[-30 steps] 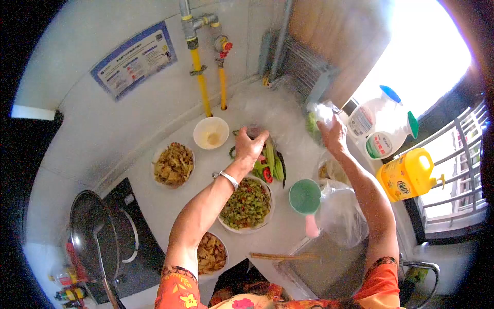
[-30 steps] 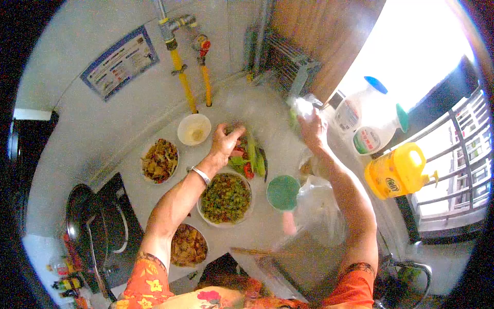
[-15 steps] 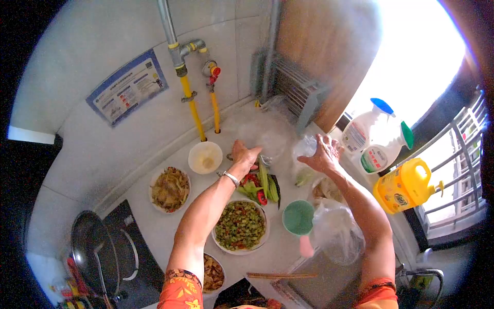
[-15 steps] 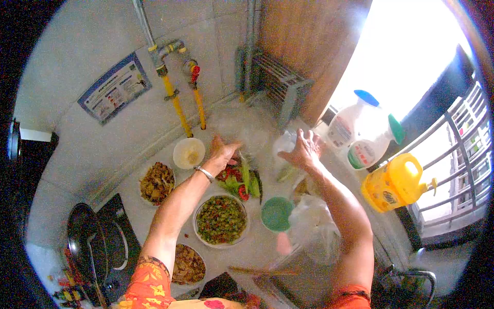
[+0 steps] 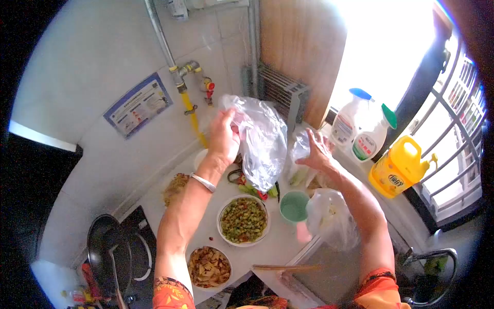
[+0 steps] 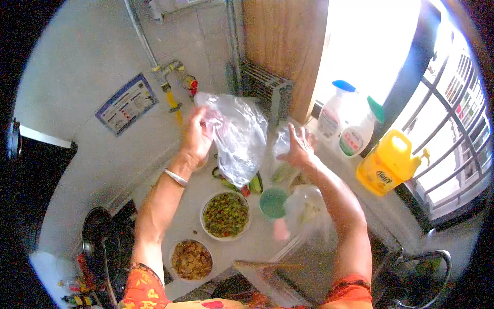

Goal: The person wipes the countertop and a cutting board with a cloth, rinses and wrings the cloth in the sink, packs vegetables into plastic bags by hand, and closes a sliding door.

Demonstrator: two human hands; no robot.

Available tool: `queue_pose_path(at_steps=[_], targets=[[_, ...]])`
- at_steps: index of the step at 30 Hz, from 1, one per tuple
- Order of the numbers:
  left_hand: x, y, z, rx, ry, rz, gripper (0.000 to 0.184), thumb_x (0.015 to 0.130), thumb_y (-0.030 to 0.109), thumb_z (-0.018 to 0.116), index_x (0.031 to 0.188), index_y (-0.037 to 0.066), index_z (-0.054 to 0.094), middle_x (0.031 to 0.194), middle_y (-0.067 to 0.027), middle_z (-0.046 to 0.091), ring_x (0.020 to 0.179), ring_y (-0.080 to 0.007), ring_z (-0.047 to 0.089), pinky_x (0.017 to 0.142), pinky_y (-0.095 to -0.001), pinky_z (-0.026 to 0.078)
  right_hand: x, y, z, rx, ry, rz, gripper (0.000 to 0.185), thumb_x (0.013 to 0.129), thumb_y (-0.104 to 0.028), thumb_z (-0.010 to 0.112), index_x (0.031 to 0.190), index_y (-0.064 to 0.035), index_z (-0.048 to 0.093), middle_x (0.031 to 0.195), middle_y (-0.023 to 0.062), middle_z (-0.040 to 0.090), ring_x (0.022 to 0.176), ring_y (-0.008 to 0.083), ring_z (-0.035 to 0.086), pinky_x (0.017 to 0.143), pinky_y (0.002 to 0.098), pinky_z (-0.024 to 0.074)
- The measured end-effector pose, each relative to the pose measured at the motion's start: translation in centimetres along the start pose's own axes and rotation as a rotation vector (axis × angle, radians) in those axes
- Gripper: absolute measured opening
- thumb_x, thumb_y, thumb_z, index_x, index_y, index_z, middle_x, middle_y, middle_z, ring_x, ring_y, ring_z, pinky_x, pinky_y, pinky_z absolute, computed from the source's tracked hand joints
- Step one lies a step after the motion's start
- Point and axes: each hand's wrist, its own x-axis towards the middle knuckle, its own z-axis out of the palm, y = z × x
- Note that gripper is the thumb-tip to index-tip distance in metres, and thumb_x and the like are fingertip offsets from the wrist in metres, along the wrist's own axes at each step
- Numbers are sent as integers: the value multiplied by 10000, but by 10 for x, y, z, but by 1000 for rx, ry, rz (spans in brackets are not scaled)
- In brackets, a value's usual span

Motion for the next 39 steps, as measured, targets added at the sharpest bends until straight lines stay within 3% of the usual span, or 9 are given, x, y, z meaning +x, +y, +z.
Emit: queue_pose_path(at_steps=[5, 9, 15, 18, 23, 25, 28, 34, 39], targets=[[-42, 52, 38, 1, -65, -57, 239, 899, 261, 448, 855, 46, 544, 801, -98, 587, 786, -239, 591, 751, -437, 504, -10, -9, -32, 247, 259, -103, 873, 624, -304, 726, 1338, -129, 255, 1336, 210, 282, 1230, 368, 280, 963, 499, 281], [-84, 77, 82, 27, -156, -4, 240, 897, 266, 457, 866, 40, 533, 829, -93, 577, 826, -225, 578, 775, -434, 499, -67, -43, -122, 1049, 106, -289, 818, 696, -449, 627, 1354, -155, 241, 1337, 223, 291, 1190, 364, 366, 949, 520, 328], [-148, 78, 181, 160, -299, 146, 185, 884, 247, 502, 925, 67, 520, 861, -48, 559, 842, -181, 550, 781, -447, 478, -174, -70, -211, 684, 297, -405, 1120, 539, -568, 721, 1385, -141, 124, 1377, 226, 222, 1271, 382, 232, 1019, 555, 227], [-179, 68, 221, 255, -367, 82, 213, 867, 272, 542, 970, 96, 481, 861, -26, 546, 759, -125, 532, 642, -293, 457, -218, -58, -236, 622, 449, -510, 1140, 522, -579, 729, 1392, -194, 100, 1423, 194, 121, 1274, 410, 218, 976, 624, 242], [-220, 40, 287, 261, -588, 70, 274, 847, 284, 566, 969, 53, 484, 816, -39, 558, 725, -99, 546, 594, -236, 465, -287, -5, -271, 686, 525, -342, 855, 706, -1, 641, 1378, -99, 121, 1409, 163, 139, 1235, 338, 332, 885, 381, 473], [-223, 41, 297, 360, -660, 96, 245, 831, 306, 597, 937, 94, 535, 850, -13, 584, 792, -121, 581, 690, -310, 497, -296, 5, -275, 693, 597, -355, 758, 702, 94, 473, 1363, -98, 153, 1273, 247, 387, 1059, 317, 527, 807, 371, 499], [-237, 29, 312, 383, -772, 97, 298, 817, 310, 615, 965, 62, 542, 819, -32, 590, 746, -128, 603, 684, -290, 511, -330, 29, -286, 670, 686, -214, 672, 732, 147, 393, 1339, -84, 217, 961, 205, 600, 902, 246, 615, 721, 310, 526], [-266, -4, 321, 736, -871, 212, 776, 729, 226, 712, 1216, -138, 230, 871, -128, 546, 816, -160, 585, 725, -220, 510, -387, 70, -293, 749, 668, -60, 688, 694, 201, 339, 1318, -79, 265, 977, 219, 589, 853, 252, 625, 670, 309, 543], [-277, -40, 321, 702, -854, 92, 740, 721, 165, 709, 1197, -118, 218, 980, -190, 511, 892, -211, 573, 756, -263, 519, -406, 90, -290, 865, 646, 7, 734, 649, 189, 339, 1319, -105, 285, 1008, 221, 593, 847, 234, 631, 702, 314, 548]])
